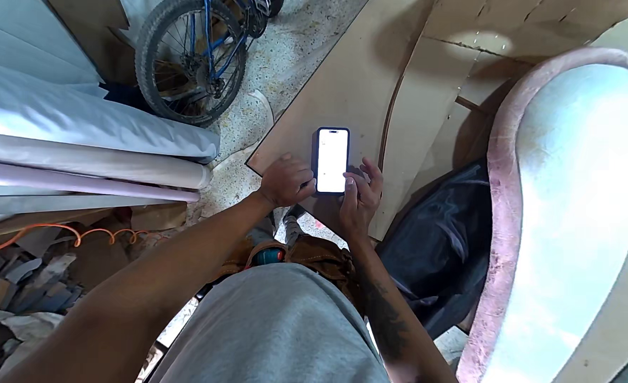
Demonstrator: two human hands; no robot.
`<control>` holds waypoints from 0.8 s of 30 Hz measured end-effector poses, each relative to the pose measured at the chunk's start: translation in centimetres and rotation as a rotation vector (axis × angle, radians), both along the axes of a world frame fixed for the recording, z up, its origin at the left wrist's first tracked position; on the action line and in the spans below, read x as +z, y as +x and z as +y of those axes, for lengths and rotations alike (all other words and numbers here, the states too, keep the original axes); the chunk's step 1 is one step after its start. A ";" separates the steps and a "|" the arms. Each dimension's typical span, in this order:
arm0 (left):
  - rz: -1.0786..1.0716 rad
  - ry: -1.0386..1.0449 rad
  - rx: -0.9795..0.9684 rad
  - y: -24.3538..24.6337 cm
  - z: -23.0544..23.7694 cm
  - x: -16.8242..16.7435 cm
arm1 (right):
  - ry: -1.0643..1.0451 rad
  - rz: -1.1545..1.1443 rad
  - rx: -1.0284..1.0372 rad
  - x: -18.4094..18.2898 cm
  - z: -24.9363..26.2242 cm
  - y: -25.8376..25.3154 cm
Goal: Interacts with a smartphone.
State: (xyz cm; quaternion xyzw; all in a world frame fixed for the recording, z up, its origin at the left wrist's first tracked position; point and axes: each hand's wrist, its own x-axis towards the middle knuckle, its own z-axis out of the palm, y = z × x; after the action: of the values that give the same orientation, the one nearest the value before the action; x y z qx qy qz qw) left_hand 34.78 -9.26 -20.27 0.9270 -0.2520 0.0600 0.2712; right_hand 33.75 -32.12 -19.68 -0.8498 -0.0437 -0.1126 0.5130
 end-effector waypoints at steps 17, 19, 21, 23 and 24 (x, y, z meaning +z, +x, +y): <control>-0.024 0.019 0.016 0.0 -0.2 0.1 | 0.056 -0.003 -0.039 0.1 -0.2 -0.1; -0.029 0.024 0.020 0.0 -0.3 0.1 | 0.067 -0.006 -0.033 0.1 -0.2 -0.1; -0.032 0.028 0.021 0.0 -0.3 0.0 | 0.067 -0.007 -0.027 0.1 -0.1 0.0; -0.030 0.033 0.023 0.0 -0.3 0.0 | 0.041 0.002 -0.020 0.0 -0.1 0.0; -0.033 0.036 0.023 0.0 -0.3 -0.1 | 0.017 0.017 -0.017 0.0 -0.1 0.0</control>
State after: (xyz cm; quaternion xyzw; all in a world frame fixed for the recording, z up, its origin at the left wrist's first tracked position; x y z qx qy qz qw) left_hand 34.74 -9.58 -20.35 0.9335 -0.2466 0.0737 0.2495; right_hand 33.72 -32.19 -19.71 -0.8467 -0.0315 -0.1101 0.5196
